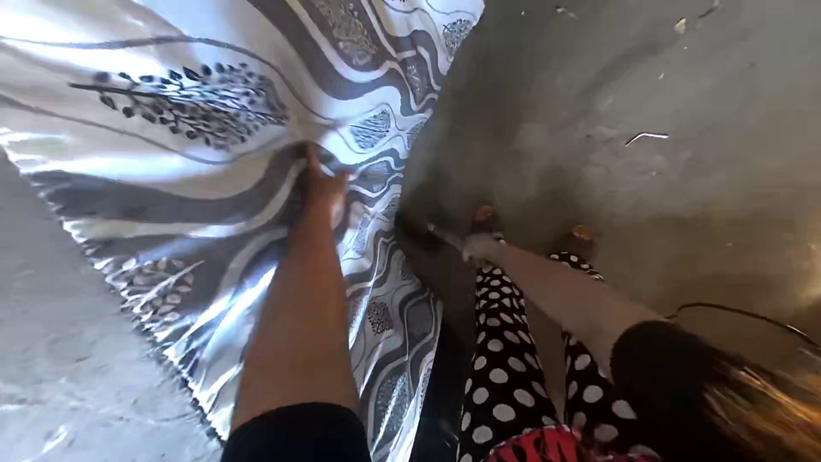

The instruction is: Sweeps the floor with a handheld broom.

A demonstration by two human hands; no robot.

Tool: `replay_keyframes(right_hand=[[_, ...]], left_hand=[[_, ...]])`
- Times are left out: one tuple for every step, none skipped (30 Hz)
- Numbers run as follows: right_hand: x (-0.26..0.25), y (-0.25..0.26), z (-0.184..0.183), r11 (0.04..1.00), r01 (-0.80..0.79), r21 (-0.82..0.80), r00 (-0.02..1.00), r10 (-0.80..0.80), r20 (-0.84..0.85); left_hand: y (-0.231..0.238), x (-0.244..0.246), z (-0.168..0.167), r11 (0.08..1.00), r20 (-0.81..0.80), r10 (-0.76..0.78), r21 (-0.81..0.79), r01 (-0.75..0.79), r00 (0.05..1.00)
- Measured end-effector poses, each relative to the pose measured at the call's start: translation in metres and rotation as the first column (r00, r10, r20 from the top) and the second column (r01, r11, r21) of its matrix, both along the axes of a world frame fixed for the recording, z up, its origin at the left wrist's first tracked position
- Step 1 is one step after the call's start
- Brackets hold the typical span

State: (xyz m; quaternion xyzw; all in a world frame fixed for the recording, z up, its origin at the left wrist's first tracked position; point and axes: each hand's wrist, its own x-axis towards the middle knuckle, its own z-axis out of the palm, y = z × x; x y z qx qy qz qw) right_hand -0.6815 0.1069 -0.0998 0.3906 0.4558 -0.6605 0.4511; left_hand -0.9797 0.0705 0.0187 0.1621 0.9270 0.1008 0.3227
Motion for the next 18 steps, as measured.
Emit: replay_keyframes(right_hand=[[-0.004,0.019,-0.017,0.986,0.153,0.067,0.988,-0.154,0.015],[-0.005,0.044,-0.027,0.949,0.298,0.108,0.953,-0.302,0.030],[-0.005,0.076,-0.029,0.907,0.397,0.141,0.913,-0.406,0.043],[-0.004,0.110,-0.022,0.861,0.469,0.198,0.872,-0.487,0.052],[0.001,0.139,-0.014,0.805,0.533,0.261,0.825,-0.563,0.050],[0.008,0.165,-0.009,0.749,0.599,0.284,0.769,-0.637,0.058],[0.016,0.183,-0.008,0.689,0.658,0.304,0.711,-0.701,0.052],[0.025,0.193,-0.002,0.641,0.688,0.340,0.673,-0.739,0.032],[0.034,0.192,0.007,0.616,0.688,0.383,0.667,-0.745,-0.001],[0.041,0.182,0.020,0.615,0.662,0.429,0.688,-0.725,-0.021],[0.046,0.165,0.033,0.620,0.643,0.450,0.703,-0.710,-0.027],[0.051,0.142,0.048,0.639,0.634,0.436,0.715,-0.699,-0.017],[0.054,0.117,0.063,0.668,0.635,0.387,0.723,-0.691,0.006],[0.056,0.091,0.072,0.711,0.635,0.303,0.737,-0.674,0.038],[0.057,0.067,0.076,0.761,0.622,0.183,0.763,-0.642,0.077],[0.053,0.046,0.076,0.821,0.569,0.051,0.813,-0.571,0.115],[0.045,0.026,0.072,0.864,0.500,-0.062,0.861,-0.489,0.136],[0.034,0.008,0.063,0.894,0.425,-0.145,0.903,-0.408,0.135]], left_hand=[[0.005,-0.015,-0.001,0.999,-0.107,0.050,0.026,-0.047,0.993],[0.006,-0.031,-0.002,0.997,-0.235,0.059,0.055,-0.047,0.970],[0.008,-0.045,0.001,0.995,-0.326,0.059,0.100,-0.028,0.943],[0.008,-0.056,0.006,0.990,-0.400,0.079,0.141,-0.023,0.913],[0.006,-0.063,0.012,0.981,-0.445,0.140,0.183,-0.064,0.885],[0.003,-0.068,0.017,0.972,-0.496,0.219,0.182,-0.147,0.840],[-0.002,-0.073,0.022,0.960,-0.554,0.278,0.146,-0.237,0.785],[-0.006,-0.079,0.028,0.942,-0.603,0.315,0.105,-0.319,0.733],[-0.011,-0.085,0.033,0.922,-0.634,0.339,0.079,-0.378,0.695],[-0.016,-0.091,0.037,0.904,-0.666,0.350,0.056,-0.423,0.659],[-0.020,-0.095,0.042,0.892,-0.682,0.348,0.030,-0.451,0.643],[-0.024,-0.098,0.046,0.884,-0.692,0.346,0.013,-0.467,0.634],[-0.027,-0.099,0.049,0.875,-0.698,0.347,0.000,-0.484,0.626],[-0.028,-0.099,0.052,0.866,-0.703,0.346,-0.014,-0.500,0.621],[-0.029,-0.097,0.055,0.858,-0.707,0.348,-0.025,-0.513,0.616],[-0.028,-0.096,0.058,0.848,-0.704,0.362,-0.025,-0.530,0.611],[-0.027,-0.097,0.059,0.836,-0.698,0.384,-0.015,-0.549,0.604],[-0.028,-0.097,0.060,0.823,-0.693,0.410,-0.001,-0.569,0.593]])
